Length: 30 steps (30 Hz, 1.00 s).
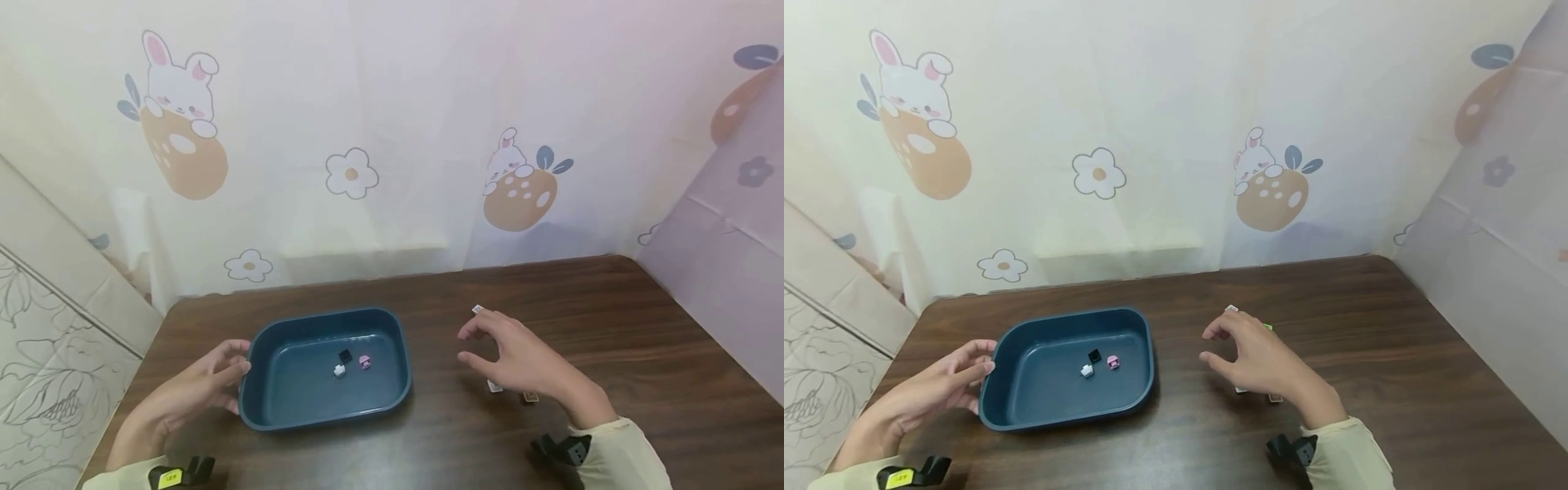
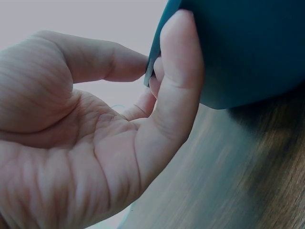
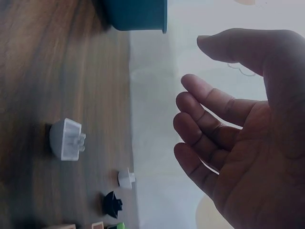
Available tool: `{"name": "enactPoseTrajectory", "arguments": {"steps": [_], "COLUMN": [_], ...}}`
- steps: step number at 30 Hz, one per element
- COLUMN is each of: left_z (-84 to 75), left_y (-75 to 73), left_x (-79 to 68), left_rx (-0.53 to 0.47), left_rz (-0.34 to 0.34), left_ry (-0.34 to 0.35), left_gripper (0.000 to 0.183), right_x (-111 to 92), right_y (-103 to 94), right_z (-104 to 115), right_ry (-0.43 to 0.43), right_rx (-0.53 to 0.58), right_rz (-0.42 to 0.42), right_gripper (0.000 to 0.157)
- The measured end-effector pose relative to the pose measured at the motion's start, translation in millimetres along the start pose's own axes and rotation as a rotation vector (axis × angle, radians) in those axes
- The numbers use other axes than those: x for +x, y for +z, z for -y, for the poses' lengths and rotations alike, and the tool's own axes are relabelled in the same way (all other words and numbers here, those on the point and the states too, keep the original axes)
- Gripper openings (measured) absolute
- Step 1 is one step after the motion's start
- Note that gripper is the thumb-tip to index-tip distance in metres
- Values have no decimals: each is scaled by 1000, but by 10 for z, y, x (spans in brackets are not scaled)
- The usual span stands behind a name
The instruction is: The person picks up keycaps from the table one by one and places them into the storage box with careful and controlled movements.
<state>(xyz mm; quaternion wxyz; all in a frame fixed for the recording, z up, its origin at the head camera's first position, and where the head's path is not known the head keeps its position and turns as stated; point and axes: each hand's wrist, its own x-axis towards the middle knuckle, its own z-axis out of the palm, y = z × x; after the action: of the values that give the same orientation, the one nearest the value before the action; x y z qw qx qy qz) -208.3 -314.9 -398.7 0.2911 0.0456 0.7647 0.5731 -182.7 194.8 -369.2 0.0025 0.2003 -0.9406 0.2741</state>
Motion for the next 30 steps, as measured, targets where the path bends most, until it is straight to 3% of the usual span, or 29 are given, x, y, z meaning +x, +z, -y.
{"name": "enactPoseTrajectory", "arguments": {"steps": [18, 25, 30], "left_z": [18, 22, 50], "left_y": [-53, -50, -36], "left_x": [-37, -18, 1], "left_rx": [8, 9, -3], "left_rz": [5, 16, 32], "left_ry": [15, 21, 26], "left_gripper": [56, 55, 57], "right_x": [-197, -315, -382], "right_y": [92, 91, 127], "right_z": [-207, -319, -407], "right_ry": [-42, -11, -14], "right_rx": [-17, 30, -21], "right_rz": [-42, -22, -56], "right_gripper": [21, 21, 23]}}
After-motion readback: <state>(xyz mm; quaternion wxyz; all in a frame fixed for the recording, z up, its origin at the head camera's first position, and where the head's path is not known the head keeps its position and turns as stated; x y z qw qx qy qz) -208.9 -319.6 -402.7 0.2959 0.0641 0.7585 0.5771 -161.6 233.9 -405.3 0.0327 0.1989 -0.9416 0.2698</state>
